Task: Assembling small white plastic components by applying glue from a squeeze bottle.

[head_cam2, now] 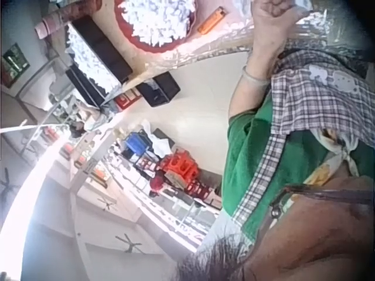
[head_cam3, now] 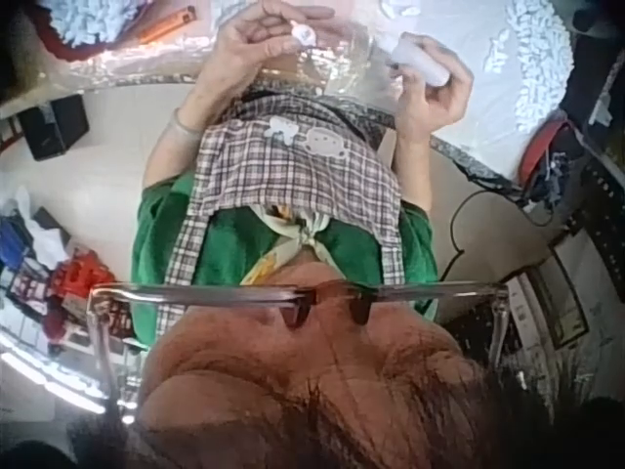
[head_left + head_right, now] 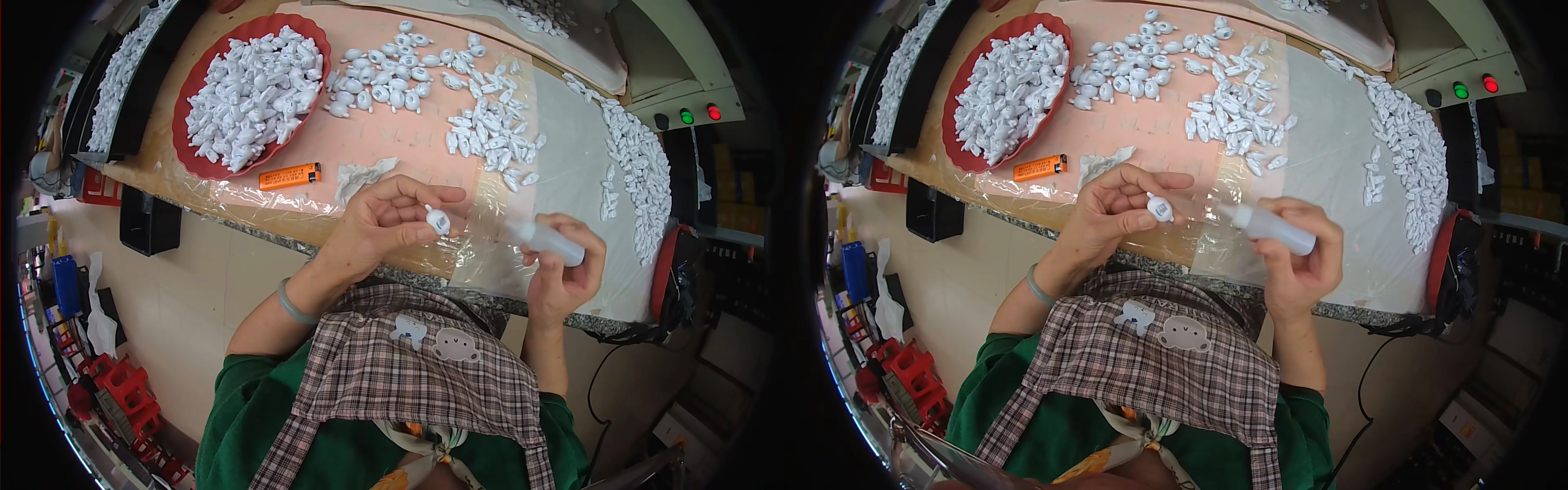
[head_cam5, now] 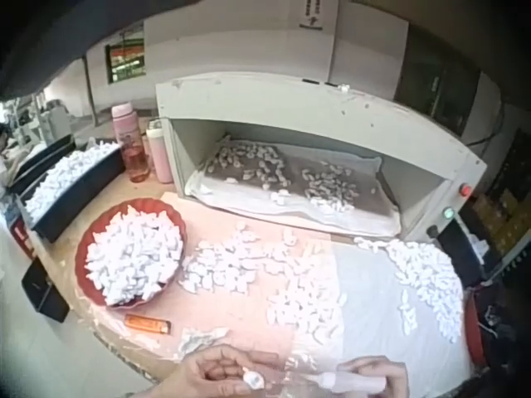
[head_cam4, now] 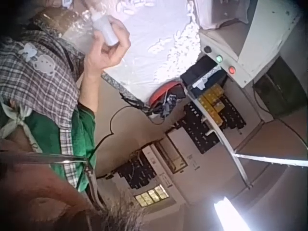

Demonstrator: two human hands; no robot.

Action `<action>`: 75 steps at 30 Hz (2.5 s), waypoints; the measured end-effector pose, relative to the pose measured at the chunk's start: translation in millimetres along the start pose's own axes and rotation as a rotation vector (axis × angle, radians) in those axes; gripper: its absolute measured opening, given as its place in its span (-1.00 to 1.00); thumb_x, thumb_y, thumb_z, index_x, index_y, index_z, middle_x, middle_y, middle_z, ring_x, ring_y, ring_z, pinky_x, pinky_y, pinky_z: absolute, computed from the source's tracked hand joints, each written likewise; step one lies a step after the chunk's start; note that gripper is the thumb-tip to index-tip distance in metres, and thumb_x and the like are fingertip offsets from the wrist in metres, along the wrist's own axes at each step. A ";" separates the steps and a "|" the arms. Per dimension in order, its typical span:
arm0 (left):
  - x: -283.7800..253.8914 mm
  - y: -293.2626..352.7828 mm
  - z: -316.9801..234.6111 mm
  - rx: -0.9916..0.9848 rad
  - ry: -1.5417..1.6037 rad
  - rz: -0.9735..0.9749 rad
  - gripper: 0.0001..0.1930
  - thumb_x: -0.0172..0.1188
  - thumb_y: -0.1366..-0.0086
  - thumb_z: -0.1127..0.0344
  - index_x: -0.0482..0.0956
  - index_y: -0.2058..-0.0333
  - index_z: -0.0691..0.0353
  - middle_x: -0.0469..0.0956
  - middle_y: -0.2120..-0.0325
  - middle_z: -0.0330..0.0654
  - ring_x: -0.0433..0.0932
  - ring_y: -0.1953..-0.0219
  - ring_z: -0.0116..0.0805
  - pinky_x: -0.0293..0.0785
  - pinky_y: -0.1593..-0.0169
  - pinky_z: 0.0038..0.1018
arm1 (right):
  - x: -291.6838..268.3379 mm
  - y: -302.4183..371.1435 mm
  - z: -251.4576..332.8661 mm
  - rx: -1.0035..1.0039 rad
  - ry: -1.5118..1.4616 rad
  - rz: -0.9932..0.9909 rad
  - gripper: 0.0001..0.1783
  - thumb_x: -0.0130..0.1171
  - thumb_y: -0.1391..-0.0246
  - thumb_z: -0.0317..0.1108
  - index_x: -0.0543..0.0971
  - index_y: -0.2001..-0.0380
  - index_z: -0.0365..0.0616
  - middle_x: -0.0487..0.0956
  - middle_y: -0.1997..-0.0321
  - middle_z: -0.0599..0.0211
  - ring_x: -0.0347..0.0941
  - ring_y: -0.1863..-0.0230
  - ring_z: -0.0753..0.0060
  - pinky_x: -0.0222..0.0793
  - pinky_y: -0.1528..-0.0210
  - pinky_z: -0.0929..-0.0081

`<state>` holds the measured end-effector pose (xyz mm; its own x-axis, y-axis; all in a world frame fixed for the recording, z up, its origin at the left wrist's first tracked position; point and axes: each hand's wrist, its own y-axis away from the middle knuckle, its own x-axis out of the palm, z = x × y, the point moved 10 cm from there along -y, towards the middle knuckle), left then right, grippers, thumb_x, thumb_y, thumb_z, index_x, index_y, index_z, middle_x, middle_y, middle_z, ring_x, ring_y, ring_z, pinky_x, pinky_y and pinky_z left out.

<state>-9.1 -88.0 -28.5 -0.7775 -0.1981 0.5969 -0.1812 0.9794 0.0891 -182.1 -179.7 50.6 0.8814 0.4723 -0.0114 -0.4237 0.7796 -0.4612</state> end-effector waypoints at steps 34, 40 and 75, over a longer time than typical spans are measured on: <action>-67.0 87.6 -15.7 0.096 0.302 -0.196 -0.70 0.33 -0.05 0.44 0.43 0.25 0.26 0.38 -0.05 0.28 0.62 0.37 -0.21 0.59 0.27 -0.45 | 162.6 -12.9 -39.5 0.135 0.180 0.426 -0.86 0.28 0.07 -0.53 0.51 0.41 -0.26 0.50 0.42 0.33 0.43 0.39 0.59 0.33 0.34 0.60; -57.6 83.0 -44.6 0.187 0.205 -0.117 -0.76 0.30 -0.10 0.43 0.45 0.28 0.26 0.31 -0.09 0.36 0.62 0.29 -0.21 0.55 0.14 -0.40 | 143.7 -7.8 -73.7 0.415 0.136 0.358 -0.87 0.29 0.03 -0.50 0.52 0.40 -0.22 0.53 0.38 0.49 0.41 0.48 0.70 0.35 0.50 0.73; -16.5 40.9 -9.3 -0.028 0.019 -0.065 -0.74 0.25 -0.19 0.42 0.46 0.15 0.31 0.56 0.20 -0.02 0.57 0.28 -0.41 0.52 0.21 -0.58 | 64.1 14.7 -37.2 0.607 -0.066 0.307 -0.88 0.20 -0.02 -0.59 0.52 0.32 -0.30 0.58 0.46 0.25 0.40 0.59 0.66 0.26 0.58 0.74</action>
<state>1.9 -44.2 -27.3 -0.7528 -0.2609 0.6043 -0.2138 0.9652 0.1504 -124.0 -153.3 10.1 0.6963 0.7177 0.0011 -0.7113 0.6899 0.1342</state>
